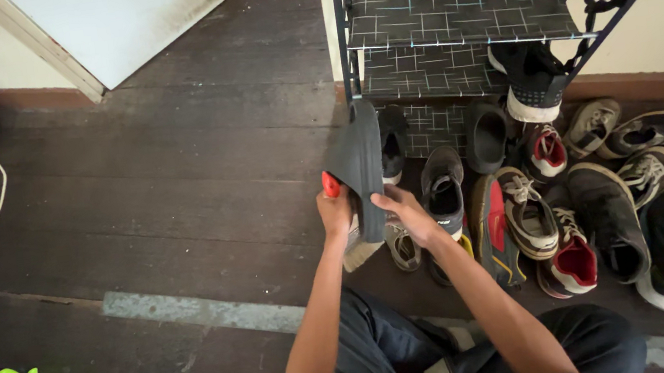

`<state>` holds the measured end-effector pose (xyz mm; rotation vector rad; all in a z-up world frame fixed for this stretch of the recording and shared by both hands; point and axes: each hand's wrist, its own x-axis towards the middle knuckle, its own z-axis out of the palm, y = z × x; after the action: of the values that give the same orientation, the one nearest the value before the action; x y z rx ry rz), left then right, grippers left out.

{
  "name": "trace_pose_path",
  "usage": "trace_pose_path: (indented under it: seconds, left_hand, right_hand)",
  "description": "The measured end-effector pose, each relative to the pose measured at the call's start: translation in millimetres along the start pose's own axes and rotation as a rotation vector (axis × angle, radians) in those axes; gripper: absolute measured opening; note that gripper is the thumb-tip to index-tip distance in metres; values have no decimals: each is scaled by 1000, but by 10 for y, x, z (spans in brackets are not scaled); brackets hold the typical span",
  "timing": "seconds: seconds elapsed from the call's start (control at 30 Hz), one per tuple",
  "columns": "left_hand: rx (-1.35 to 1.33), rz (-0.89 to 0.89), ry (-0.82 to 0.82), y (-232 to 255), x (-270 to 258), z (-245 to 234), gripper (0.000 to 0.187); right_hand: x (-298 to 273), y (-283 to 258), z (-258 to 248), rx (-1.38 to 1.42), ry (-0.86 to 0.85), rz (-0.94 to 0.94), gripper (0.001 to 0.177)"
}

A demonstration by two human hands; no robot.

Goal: The person cleans the sole of a slide by hand using a brush, while sitting on the floor near a shoe rack.

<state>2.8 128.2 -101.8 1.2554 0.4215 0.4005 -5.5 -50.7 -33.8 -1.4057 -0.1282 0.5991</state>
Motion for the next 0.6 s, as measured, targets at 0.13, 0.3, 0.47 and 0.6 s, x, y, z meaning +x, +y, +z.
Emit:
trace_pose_path:
  seconds: [0.13,0.3,0.47,0.6]
  left_hand:
    - [95,87,0,-119,-57,4,31]
    - [-472,-189,-130,-195,-138,51,40]
    - [-575,-208,-102,-33,-428,130,45]
    - [-669,-267,-182,-352,-313,92,42]
  right_hand:
    - [-18,-100,88,-63,93,-96,87]
    - [-14,-234,155,-338,292,-231,82]
    - [-21,-167,125,-284,300,-207,78]
    - [3,-40,3,-403,365,-177,73]
